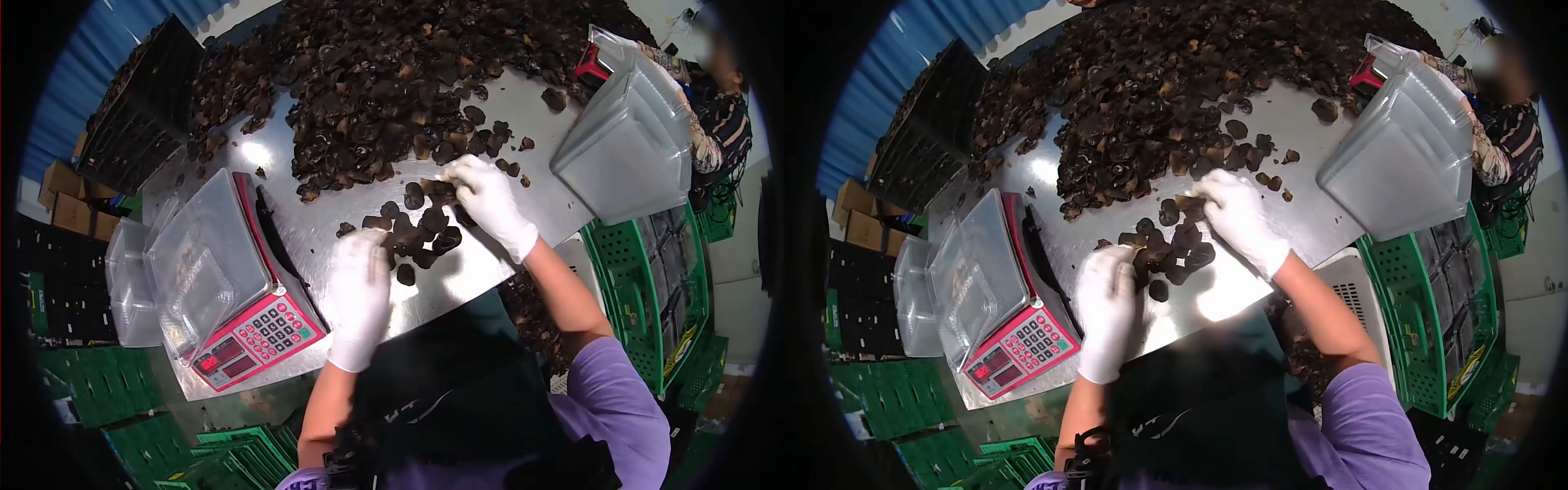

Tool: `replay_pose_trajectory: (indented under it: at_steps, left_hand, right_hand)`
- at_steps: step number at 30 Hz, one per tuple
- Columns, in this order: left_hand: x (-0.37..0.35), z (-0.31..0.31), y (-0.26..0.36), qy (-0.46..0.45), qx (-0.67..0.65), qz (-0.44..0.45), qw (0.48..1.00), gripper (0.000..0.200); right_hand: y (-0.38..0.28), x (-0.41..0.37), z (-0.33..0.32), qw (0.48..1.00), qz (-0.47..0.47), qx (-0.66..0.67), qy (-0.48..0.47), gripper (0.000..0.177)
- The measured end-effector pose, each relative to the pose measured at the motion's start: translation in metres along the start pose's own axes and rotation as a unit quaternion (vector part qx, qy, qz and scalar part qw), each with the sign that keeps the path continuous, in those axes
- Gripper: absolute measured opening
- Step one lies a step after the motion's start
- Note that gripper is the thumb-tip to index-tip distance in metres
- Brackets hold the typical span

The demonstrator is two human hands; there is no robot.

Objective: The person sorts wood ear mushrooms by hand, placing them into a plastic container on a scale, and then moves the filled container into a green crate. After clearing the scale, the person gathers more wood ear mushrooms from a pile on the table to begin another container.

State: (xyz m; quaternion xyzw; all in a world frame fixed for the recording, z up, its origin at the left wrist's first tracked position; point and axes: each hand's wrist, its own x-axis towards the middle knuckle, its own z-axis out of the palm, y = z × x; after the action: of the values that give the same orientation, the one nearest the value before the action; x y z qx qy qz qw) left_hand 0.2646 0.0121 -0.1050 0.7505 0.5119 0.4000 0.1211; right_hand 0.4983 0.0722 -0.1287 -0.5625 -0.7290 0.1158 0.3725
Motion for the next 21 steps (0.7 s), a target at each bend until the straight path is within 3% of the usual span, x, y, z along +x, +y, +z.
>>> replay_pose_trajectory:
  at_steps: [3,7,8,11,14,16,17,19,20,21]
  left_hand:
    - [0.006,-0.011,-0.027,0.001,0.122,-0.034,0.992,0.027]
    - [0.007,-0.012,-0.044,-0.046,0.176,-0.070,0.981,0.033]
    - [0.006,-0.012,-0.046,-0.066,0.190,-0.091,0.975,0.034]
    - [0.014,-0.005,-0.044,-0.101,0.205,-0.117,0.967,0.035]
    - [0.016,0.009,-0.060,-0.081,0.225,-0.088,0.967,0.025]
    - [0.017,0.011,-0.064,-0.072,0.270,-0.068,0.958,0.016]
    - [0.018,0.011,-0.065,-0.078,0.278,-0.083,0.954,0.016]
    - [0.020,0.005,-0.054,-0.029,0.240,-0.088,0.966,0.015]
    - [0.021,-0.001,-0.048,-0.036,0.197,-0.079,0.977,0.014]
    - [0.020,-0.004,-0.038,-0.037,0.192,-0.078,0.977,0.014]
  right_hand:
    - [-0.011,0.023,0.015,0.997,-0.064,-0.037,-0.018,0.018]
    - [-0.023,0.041,0.034,0.942,-0.079,-0.202,-0.257,0.018]
    - [-0.024,0.043,0.041,0.930,-0.102,-0.253,-0.245,0.018]
    - [-0.024,0.044,0.042,0.946,-0.137,-0.196,-0.219,0.018]
    - [-0.030,0.029,0.002,0.985,-0.135,-0.071,-0.077,0.018]
    - [-0.035,0.008,-0.052,0.991,-0.088,-0.086,-0.050,0.012]
    - [-0.036,-0.004,-0.084,0.981,-0.032,-0.145,-0.124,0.012]
    - [-0.006,-0.045,-0.130,0.950,-0.011,-0.249,-0.189,0.019]
    - [-0.015,-0.051,-0.152,0.910,0.089,-0.288,-0.285,0.027]
    - [-0.006,-0.062,-0.159,0.893,0.076,-0.330,-0.298,0.033]
